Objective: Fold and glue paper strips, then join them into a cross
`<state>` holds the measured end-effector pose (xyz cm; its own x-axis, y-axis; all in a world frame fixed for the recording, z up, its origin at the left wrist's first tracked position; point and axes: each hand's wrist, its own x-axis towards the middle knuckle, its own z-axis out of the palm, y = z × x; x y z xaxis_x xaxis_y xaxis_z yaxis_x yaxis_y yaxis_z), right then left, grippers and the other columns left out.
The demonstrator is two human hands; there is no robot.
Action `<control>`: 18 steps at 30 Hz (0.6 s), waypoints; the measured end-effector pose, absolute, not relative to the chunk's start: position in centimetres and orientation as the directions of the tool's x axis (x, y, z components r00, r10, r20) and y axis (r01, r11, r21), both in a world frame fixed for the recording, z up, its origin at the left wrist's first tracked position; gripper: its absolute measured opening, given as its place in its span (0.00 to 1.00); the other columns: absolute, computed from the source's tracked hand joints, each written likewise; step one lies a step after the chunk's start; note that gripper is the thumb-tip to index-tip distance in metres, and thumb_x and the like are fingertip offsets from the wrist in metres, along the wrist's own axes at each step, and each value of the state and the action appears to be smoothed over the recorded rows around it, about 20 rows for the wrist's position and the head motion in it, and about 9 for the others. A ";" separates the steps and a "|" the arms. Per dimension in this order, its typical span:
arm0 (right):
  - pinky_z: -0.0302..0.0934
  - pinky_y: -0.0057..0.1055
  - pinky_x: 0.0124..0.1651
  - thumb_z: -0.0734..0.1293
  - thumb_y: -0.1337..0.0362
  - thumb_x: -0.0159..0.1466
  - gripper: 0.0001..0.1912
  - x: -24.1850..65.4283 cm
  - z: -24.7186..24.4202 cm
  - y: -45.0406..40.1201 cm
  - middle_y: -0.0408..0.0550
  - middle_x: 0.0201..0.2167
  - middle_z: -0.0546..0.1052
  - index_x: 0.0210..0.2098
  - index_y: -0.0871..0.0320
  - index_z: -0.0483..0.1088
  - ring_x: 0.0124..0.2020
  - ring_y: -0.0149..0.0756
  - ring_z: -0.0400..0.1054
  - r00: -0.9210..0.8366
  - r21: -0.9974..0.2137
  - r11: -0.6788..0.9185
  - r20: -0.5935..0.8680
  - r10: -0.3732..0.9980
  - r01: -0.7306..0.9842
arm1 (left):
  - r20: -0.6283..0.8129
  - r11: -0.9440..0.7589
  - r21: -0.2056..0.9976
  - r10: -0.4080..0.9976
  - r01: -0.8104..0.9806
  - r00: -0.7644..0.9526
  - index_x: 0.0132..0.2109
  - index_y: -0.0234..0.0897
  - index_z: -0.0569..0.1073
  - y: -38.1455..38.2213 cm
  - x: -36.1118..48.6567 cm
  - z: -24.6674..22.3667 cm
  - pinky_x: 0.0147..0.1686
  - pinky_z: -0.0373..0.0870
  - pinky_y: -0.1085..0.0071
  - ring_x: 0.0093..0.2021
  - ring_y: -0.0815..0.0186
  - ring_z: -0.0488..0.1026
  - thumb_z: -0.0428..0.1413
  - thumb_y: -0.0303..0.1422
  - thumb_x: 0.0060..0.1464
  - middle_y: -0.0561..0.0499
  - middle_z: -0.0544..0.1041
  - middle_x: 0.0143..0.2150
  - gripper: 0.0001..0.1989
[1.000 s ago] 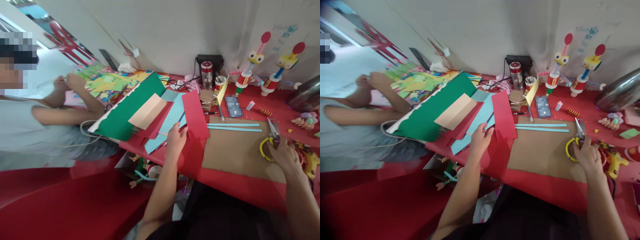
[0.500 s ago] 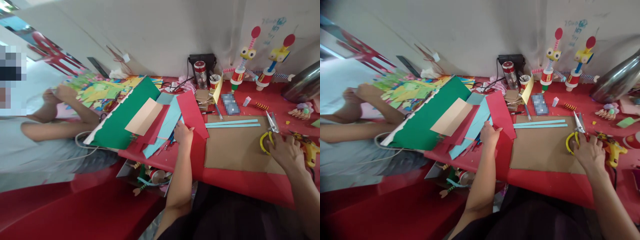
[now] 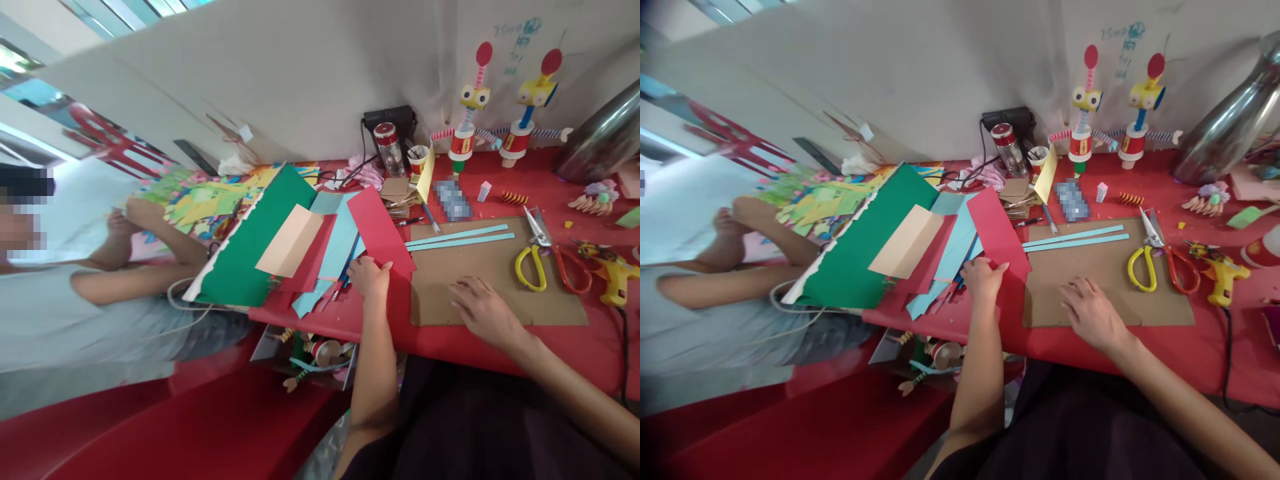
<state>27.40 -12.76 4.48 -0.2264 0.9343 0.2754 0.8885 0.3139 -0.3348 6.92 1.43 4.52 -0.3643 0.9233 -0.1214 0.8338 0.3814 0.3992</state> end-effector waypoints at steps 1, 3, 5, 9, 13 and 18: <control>0.70 0.46 0.50 0.60 0.69 0.67 0.14 27.3 4.4 -13.1 0.56 0.44 0.76 0.48 0.57 0.73 0.45 0.45 0.71 -0.226 -0.342 0.312 0.269 0.936 0.886 | -0.119 0.384 0.400 0.922 0.832 -0.369 0.48 0.33 0.72 1.4 6.9 4.4 0.56 0.66 0.52 0.61 0.45 0.67 0.66 0.35 0.49 0.33 0.70 0.57 0.21; 0.69 0.46 0.50 0.60 0.70 0.67 0.15 27.4 4.2 -13.7 0.56 0.45 0.76 0.50 0.57 0.73 0.45 0.45 0.71 -0.225 -0.346 0.304 0.250 0.942 0.888 | -0.125 0.391 0.405 0.919 0.826 -0.374 0.54 0.31 0.68 1.4 7.0 4.2 0.53 0.68 0.55 0.58 0.48 0.70 0.66 0.34 0.49 0.31 0.70 0.57 0.27; 0.68 0.46 0.51 0.59 0.70 0.67 0.16 28.0 4.0 -14.4 0.56 0.45 0.77 0.50 0.56 0.73 0.46 0.45 0.71 -0.222 -0.335 0.290 0.226 0.948 0.897 | -0.136 0.396 0.413 0.917 0.820 -0.375 0.60 0.28 0.63 1.5 7.0 4.1 0.49 0.71 0.59 0.54 0.50 0.73 0.66 0.34 0.50 0.30 0.70 0.58 0.34; 0.65 0.49 0.54 0.59 0.69 0.67 0.16 30.6 3.6 -15.9 0.57 0.48 0.76 0.51 0.58 0.74 0.51 0.49 0.68 -0.141 -0.298 0.190 0.177 0.974 0.936 | -0.159 0.387 0.416 0.922 0.823 -0.353 0.54 0.30 0.70 1.9 6.6 3.9 0.49 0.71 0.58 0.53 0.49 0.74 0.66 0.35 0.49 0.34 0.75 0.52 0.27; 0.64 0.53 0.51 0.58 0.64 0.69 0.17 33.9 3.4 -16.9 0.62 0.49 0.75 0.50 0.60 0.74 0.54 0.55 0.66 0.066 -0.209 -0.023 0.198 0.978 0.978 | -0.122 0.372 0.420 0.927 0.827 -0.355 0.41 0.34 0.76 2.2 6.2 3.6 0.51 0.69 0.54 0.57 0.43 0.70 0.67 0.36 0.45 0.33 0.75 0.52 0.16; 0.65 0.52 0.50 0.59 0.61 0.69 0.17 35.4 3.4 -17.3 0.62 0.50 0.75 0.52 0.58 0.73 0.55 0.55 0.66 0.158 -0.173 -0.118 0.239 0.958 0.978 | -0.038 0.338 0.512 0.927 0.790 -0.372 0.38 0.39 0.75 2.0 4.9 3.4 0.45 0.71 0.64 0.43 0.58 0.77 0.58 0.32 0.54 0.47 0.80 0.39 0.04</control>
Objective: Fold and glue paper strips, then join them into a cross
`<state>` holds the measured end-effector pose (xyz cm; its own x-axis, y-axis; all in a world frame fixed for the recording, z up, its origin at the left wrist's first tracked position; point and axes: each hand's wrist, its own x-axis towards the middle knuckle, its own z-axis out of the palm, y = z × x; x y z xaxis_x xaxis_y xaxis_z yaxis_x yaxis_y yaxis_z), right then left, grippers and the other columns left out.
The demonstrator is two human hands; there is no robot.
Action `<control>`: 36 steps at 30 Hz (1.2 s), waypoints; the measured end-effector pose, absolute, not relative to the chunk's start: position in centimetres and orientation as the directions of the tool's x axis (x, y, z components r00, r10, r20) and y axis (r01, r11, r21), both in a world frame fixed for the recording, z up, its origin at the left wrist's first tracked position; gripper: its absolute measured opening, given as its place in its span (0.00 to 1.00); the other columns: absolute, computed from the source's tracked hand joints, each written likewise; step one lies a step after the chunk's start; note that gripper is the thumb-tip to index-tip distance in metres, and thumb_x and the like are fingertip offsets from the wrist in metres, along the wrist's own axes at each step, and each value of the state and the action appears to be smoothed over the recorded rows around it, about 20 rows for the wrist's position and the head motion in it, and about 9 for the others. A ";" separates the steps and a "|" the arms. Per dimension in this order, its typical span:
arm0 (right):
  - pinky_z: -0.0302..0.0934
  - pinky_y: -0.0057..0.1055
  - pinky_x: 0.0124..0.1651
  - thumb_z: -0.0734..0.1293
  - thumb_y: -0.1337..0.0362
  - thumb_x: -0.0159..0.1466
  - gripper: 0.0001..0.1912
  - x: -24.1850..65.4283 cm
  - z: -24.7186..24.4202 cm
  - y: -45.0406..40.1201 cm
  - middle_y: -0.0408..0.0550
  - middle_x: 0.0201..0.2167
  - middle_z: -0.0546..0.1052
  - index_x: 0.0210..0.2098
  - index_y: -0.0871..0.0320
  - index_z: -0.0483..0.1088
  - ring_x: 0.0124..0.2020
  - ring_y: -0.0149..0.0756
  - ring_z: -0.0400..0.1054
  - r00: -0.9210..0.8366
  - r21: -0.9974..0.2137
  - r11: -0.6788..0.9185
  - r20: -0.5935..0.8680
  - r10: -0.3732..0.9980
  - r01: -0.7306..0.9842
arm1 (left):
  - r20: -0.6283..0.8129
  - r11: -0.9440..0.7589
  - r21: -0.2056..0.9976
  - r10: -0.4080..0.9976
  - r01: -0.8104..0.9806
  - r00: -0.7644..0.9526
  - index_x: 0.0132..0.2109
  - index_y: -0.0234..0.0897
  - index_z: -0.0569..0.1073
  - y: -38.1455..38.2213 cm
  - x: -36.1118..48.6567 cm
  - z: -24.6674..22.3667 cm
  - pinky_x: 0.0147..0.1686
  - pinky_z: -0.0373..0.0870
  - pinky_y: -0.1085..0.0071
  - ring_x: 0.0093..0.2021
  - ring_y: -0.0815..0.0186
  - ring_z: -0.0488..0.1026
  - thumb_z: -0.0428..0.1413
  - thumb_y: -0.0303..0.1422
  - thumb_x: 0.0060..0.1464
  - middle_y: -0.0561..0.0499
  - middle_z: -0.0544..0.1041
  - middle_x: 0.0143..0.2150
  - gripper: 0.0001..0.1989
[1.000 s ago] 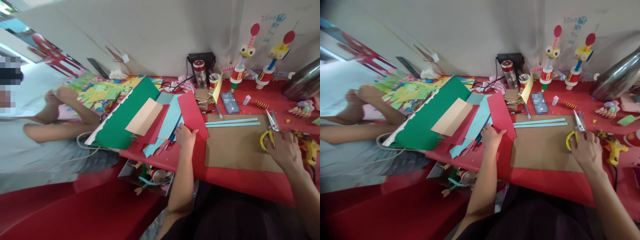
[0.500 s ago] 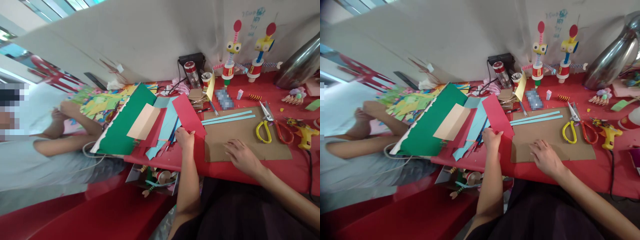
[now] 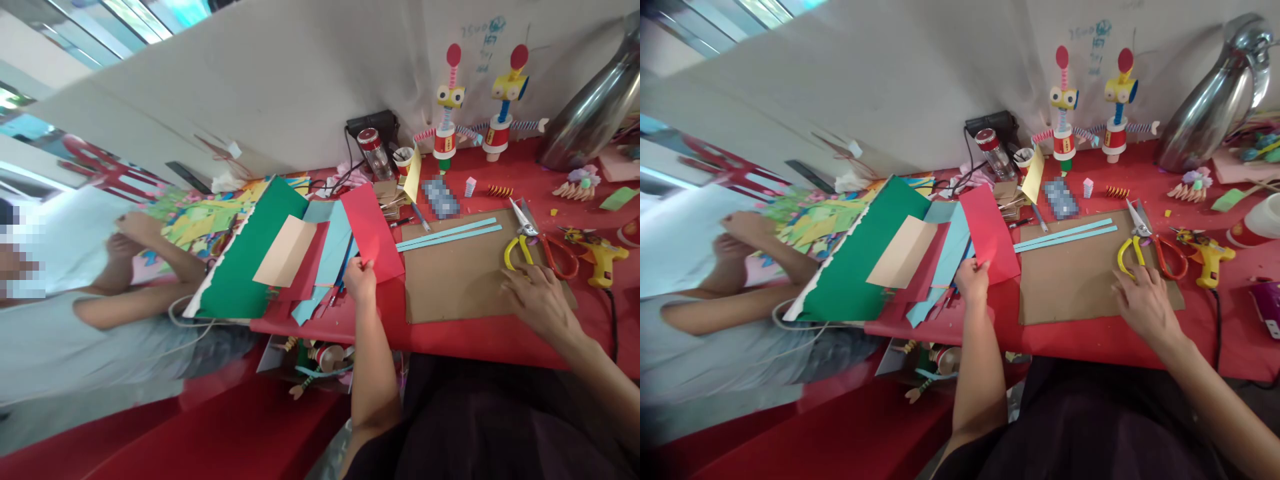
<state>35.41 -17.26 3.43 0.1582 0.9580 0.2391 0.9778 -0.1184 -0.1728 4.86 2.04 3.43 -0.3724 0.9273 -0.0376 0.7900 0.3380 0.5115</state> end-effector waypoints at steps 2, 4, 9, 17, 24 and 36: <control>0.65 0.51 0.51 0.59 0.61 0.69 0.17 35.3 3.4 -17.3 0.61 0.50 0.75 0.51 0.58 0.74 0.54 0.53 0.66 0.138 -0.193 -0.093 0.238 0.961 0.977 | 0.024 0.335 0.545 0.910 0.769 -0.413 0.40 0.39 0.75 2.1 3.4 3.7 0.44 0.72 0.66 0.41 0.60 0.77 0.56 0.33 0.55 0.49 0.80 0.38 0.05; 0.64 0.50 0.51 0.58 0.61 0.69 0.17 35.1 3.4 -17.3 0.60 0.49 0.75 0.50 0.58 0.74 0.54 0.52 0.67 0.120 -0.220 -0.066 0.244 0.962 0.973 | 0.076 0.351 0.564 0.879 0.748 -0.470 0.40 0.38 0.74 2.2 1.5 4.0 0.44 0.73 0.64 0.40 0.59 0.77 0.56 0.31 0.55 0.47 0.80 0.37 0.06; 0.63 0.48 0.53 0.56 0.61 0.70 0.17 34.7 3.1 -17.2 0.59 0.46 0.76 0.48 0.59 0.75 0.52 0.49 0.68 0.085 -0.276 0.002 0.303 0.949 0.961 | 0.150 0.402 0.559 0.811 0.725 -0.565 0.36 0.37 0.76 2.1 -2.9 3.9 0.45 0.72 0.60 0.40 0.55 0.77 0.56 0.31 0.53 0.45 0.80 0.35 0.05; 0.64 0.49 0.53 0.58 0.63 0.69 0.16 34.4 3.2 -16.9 0.58 0.45 0.77 0.47 0.58 0.75 0.51 0.49 0.69 0.085 -0.296 0.001 0.279 0.957 0.955 | 0.163 0.419 0.552 0.794 0.721 -0.586 0.35 0.37 0.79 1.9 -5.1 2.9 0.43 0.73 0.58 0.38 0.52 0.77 0.55 0.31 0.53 0.42 0.81 0.33 0.08; 0.64 0.50 0.50 0.58 0.63 0.69 0.16 34.8 3.4 -17.4 0.58 0.46 0.77 0.47 0.57 0.76 0.49 0.50 0.69 0.108 -0.285 -0.027 0.270 0.957 0.958 | 0.216 0.355 0.535 0.820 0.767 -0.530 0.38 0.41 0.78 1.5 -4.9 3.7 0.45 0.71 0.62 0.43 0.54 0.77 0.54 0.30 0.54 0.46 0.81 0.38 0.07; 0.65 0.51 0.51 0.57 0.61 0.69 0.17 34.6 3.3 -17.4 0.59 0.46 0.77 0.47 0.59 0.76 0.51 0.51 0.69 0.072 -0.285 0.009 0.273 0.959 0.958 | 0.273 0.366 0.484 0.800 0.795 -0.535 0.32 0.39 0.73 1.0 -4.4 4.1 0.48 0.68 0.58 0.44 0.53 0.74 0.56 0.30 0.54 0.42 0.78 0.39 0.03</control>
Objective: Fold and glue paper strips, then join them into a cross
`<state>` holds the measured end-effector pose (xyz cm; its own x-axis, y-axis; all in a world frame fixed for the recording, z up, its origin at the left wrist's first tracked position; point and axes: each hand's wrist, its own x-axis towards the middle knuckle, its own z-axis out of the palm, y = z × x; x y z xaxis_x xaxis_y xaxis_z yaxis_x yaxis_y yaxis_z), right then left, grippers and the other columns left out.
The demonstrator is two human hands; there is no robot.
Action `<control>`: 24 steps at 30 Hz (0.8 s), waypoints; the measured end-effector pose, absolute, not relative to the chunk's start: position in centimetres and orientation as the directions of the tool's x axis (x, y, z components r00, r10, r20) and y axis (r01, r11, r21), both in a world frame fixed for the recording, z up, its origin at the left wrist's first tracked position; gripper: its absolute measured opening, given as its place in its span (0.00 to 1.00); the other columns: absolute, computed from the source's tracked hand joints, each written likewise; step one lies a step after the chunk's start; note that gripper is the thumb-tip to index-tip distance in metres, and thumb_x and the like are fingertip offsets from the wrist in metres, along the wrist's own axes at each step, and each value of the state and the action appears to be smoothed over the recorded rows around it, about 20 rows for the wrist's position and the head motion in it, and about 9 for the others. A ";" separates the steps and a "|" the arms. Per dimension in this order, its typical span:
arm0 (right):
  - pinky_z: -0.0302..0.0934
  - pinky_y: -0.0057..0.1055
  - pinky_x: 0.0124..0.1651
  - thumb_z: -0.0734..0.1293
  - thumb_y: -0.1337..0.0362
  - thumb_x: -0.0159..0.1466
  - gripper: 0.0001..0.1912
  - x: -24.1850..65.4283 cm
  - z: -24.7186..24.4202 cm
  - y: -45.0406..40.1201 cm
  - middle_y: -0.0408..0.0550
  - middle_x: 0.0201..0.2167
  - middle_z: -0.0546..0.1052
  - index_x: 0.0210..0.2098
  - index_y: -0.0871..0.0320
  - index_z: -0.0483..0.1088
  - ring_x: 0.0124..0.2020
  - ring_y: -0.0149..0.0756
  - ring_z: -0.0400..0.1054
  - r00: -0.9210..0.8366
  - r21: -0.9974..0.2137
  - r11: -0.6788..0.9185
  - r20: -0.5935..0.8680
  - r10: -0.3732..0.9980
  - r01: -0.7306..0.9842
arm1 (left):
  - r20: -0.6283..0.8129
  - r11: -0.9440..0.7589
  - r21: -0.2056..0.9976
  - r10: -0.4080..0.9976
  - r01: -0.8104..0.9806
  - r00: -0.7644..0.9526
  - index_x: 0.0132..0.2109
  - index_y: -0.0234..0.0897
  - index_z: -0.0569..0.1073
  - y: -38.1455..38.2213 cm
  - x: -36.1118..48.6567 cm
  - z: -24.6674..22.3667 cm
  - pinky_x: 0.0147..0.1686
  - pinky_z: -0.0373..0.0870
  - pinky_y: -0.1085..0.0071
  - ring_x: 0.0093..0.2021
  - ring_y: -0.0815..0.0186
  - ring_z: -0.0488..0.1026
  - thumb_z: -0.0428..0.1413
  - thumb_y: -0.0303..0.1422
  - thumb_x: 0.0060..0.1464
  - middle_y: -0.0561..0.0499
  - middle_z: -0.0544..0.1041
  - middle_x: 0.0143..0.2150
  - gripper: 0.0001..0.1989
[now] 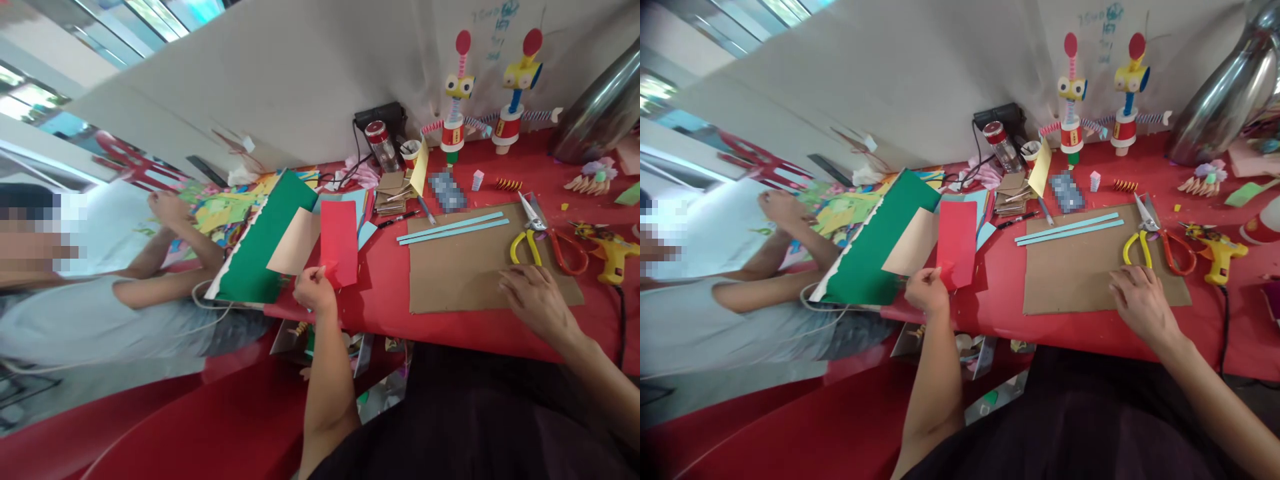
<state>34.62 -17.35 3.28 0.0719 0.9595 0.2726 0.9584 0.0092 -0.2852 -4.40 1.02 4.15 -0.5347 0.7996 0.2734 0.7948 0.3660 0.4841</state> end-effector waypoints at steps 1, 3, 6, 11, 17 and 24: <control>0.65 0.50 0.53 0.58 0.61 0.69 0.17 34.6 3.4 -17.3 0.59 0.46 0.77 0.46 0.59 0.76 0.50 0.51 0.70 0.057 -0.287 0.027 0.281 0.958 0.958 | 0.280 0.362 0.477 0.801 0.801 -0.529 0.32 0.39 0.73 0.8 -4.3 4.3 0.51 0.66 0.56 0.47 0.51 0.73 0.55 0.29 0.54 0.42 0.78 0.39 0.03; 0.64 0.50 0.54 0.58 0.62 0.69 0.16 34.4 3.6 -17.2 0.57 0.44 0.78 0.46 0.58 0.76 0.49 0.49 0.71 0.028 -0.291 0.064 0.301 0.953 0.955 | 0.296 0.340 0.478 0.805 0.810 -0.513 0.32 0.40 0.73 0.5 -4.0 4.6 0.56 0.62 0.52 0.53 0.49 0.71 0.55 0.29 0.54 0.41 0.78 0.41 0.04; 0.64 0.49 0.54 0.58 0.63 0.69 0.16 33.8 4.1 -17.0 0.56 0.43 0.79 0.45 0.58 0.76 0.48 0.47 0.72 -0.008 -0.285 0.108 0.331 0.944 0.952 | 0.284 0.293 0.566 0.808 0.771 -0.515 0.34 0.40 0.73 0.6 -3.8 5.1 0.57 0.63 0.53 0.54 0.49 0.70 0.54 0.29 0.54 0.42 0.78 0.42 0.03; 0.65 0.49 0.52 0.58 0.65 0.69 0.14 32.5 4.3 -16.5 0.56 0.41 0.79 0.43 0.59 0.76 0.44 0.47 0.73 -0.064 -0.320 0.191 0.368 0.928 0.928 | 0.213 0.273 0.701 0.802 0.659 -0.559 0.39 0.36 0.72 2.0 -3.9 5.5 0.47 0.71 0.62 0.41 0.59 0.75 0.51 0.28 0.56 0.46 0.76 0.36 0.06; 0.71 0.40 0.45 0.58 0.65 0.69 0.13 29.2 4.8 -15.5 0.53 0.39 0.80 0.42 0.55 0.76 0.40 0.41 0.75 -0.099 -0.585 0.256 0.287 0.953 0.770 | 0.092 0.173 0.877 0.854 0.448 -0.511 0.51 0.33 0.71 0.4 -0.7 4.5 0.40 0.74 0.71 0.39 0.65 0.77 0.54 0.29 0.55 0.48 0.77 0.37 0.16; 0.65 0.51 0.58 0.66 0.63 0.61 0.31 21.6 6.5 -12.1 0.63 0.59 0.72 0.63 0.61 0.63 0.58 0.53 0.68 -0.166 -0.667 0.247 0.184 0.969 0.703 | 0.101 0.004 0.904 0.970 0.428 -0.222 0.49 0.36 0.73 -5.9 5.6 4.0 0.44 0.75 0.68 0.41 0.64 0.77 0.55 0.34 0.56 0.46 0.78 0.41 0.13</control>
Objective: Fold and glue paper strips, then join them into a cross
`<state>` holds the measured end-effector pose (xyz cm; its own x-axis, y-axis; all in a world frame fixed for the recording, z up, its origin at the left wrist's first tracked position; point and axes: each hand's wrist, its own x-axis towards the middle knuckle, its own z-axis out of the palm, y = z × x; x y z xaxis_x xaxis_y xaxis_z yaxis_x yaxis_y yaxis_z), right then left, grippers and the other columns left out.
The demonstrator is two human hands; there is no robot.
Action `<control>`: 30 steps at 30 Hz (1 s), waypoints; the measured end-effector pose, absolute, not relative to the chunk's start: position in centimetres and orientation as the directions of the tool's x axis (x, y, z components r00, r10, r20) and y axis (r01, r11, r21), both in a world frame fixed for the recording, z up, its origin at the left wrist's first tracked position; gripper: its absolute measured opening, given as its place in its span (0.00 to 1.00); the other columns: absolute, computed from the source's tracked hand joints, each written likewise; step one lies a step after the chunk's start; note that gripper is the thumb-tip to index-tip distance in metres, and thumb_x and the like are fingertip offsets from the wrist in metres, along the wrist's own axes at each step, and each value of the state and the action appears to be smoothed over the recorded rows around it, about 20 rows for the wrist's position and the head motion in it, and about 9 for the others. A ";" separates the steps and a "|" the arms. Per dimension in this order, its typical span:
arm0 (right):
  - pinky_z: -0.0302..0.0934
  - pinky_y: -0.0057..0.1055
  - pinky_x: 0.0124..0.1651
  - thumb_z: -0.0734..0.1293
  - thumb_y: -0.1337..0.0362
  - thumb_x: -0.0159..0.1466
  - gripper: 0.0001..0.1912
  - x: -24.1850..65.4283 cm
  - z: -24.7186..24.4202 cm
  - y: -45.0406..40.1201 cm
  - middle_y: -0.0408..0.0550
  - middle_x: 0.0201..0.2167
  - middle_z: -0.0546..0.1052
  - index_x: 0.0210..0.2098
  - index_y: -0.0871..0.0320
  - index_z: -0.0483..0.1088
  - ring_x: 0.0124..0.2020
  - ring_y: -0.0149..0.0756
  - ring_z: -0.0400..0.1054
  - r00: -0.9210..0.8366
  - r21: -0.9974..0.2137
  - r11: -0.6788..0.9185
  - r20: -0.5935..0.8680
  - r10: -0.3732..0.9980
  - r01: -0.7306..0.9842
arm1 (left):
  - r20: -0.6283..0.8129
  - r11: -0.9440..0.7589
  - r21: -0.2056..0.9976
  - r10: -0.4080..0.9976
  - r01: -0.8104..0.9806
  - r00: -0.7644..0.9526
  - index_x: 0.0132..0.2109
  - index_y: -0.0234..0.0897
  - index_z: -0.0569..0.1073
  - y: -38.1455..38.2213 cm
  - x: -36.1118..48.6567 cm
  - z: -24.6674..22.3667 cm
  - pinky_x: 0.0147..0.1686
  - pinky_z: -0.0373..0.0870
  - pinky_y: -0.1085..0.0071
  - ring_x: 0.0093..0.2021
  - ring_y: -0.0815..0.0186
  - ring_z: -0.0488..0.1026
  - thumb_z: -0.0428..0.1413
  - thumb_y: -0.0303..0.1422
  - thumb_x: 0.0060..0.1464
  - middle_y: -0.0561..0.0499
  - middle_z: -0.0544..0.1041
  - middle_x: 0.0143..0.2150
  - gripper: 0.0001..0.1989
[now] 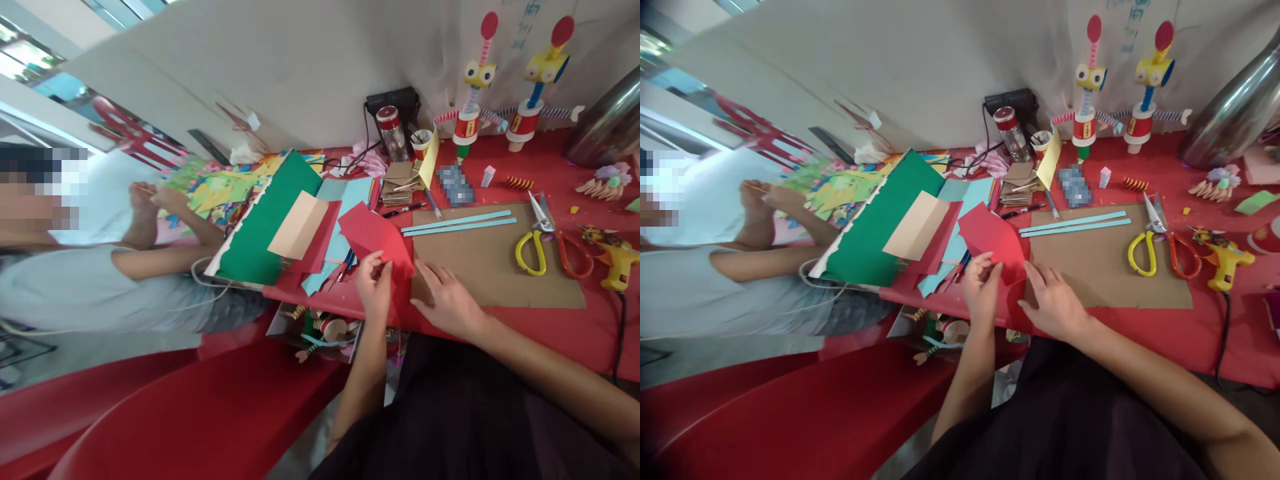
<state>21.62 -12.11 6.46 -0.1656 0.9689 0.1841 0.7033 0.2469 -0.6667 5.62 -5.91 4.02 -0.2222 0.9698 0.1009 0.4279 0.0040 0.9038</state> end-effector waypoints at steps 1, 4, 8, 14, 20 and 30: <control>0.65 0.49 0.57 0.66 0.65 0.59 0.35 20.8 6.6 -11.4 0.65 0.62 0.69 0.65 0.63 0.60 0.60 0.54 0.67 -0.159 -0.675 0.211 0.140 0.977 0.707 | 0.153 -0.068 0.883 0.977 0.464 -0.148 0.47 0.37 0.74 -6.6 6.2 4.2 0.46 0.75 0.66 0.42 0.63 0.77 0.55 0.34 0.57 0.46 0.79 0.41 0.12; 0.70 0.43 0.46 0.63 0.70 0.59 0.34 19.5 6.5 -9.3 0.65 0.55 0.76 0.65 0.64 0.61 0.50 0.52 0.75 -0.122 -0.693 0.147 0.085 0.989 0.706 | 0.306 -0.289 0.808 0.950 0.514 0.053 0.51 0.39 0.74 -7.9 6.6 4.4 0.51 0.73 0.62 0.46 0.62 0.77 0.52 0.35 0.61 0.45 0.80 0.45 0.13; 0.69 0.38 0.37 0.55 0.66 0.67 0.23 20.3 5.7 -7.7 0.58 0.35 0.82 0.58 0.64 0.70 0.30 0.43 0.77 -0.003 -0.719 0.045 0.060 0.998 0.694 | 0.415 -0.221 0.756 0.890 0.617 -0.190 0.57 0.37 0.71 -8.1 4.9 2.9 0.59 0.67 0.53 0.58 0.54 0.71 0.53 0.41 0.62 0.37 0.76 0.55 0.20; 0.68 0.34 0.36 0.59 0.56 0.64 0.18 21.5 4.3 -8.3 0.54 0.35 0.82 0.43 0.60 0.75 0.35 0.42 0.77 0.167 -0.970 -0.072 -0.034 0.985 0.230 | 0.159 0.100 0.650 0.952 0.753 -0.263 0.59 0.40 0.70 -6.5 2.1 -0.5 0.61 0.65 0.52 0.62 0.49 0.68 0.61 0.41 0.54 0.39 0.74 0.58 0.27; 0.71 0.37 0.40 0.66 0.50 0.60 0.17 25.0 3.9 -10.8 0.51 0.36 0.82 0.40 0.56 0.77 0.38 0.43 0.77 0.222 -0.988 -0.152 -0.144 0.964 0.017 | 0.081 0.158 0.399 0.975 0.903 -0.206 0.57 0.33 0.70 -5.3 2.1 0.8 0.57 0.67 0.48 0.58 0.44 0.71 0.65 0.36 0.49 0.33 0.74 0.56 0.29; 0.66 0.39 0.54 0.64 0.73 0.65 0.18 34.0 4.7 -17.8 0.51 0.49 0.81 0.52 0.55 0.75 0.52 0.43 0.74 -0.191 -0.168 0.332 0.551 0.813 0.928 | 0.092 0.150 0.435 0.973 0.888 -0.210 0.57 0.38 0.71 -5.3 2.2 1.4 0.57 0.66 0.48 0.58 0.46 0.69 0.63 0.30 0.51 0.37 0.73 0.55 0.25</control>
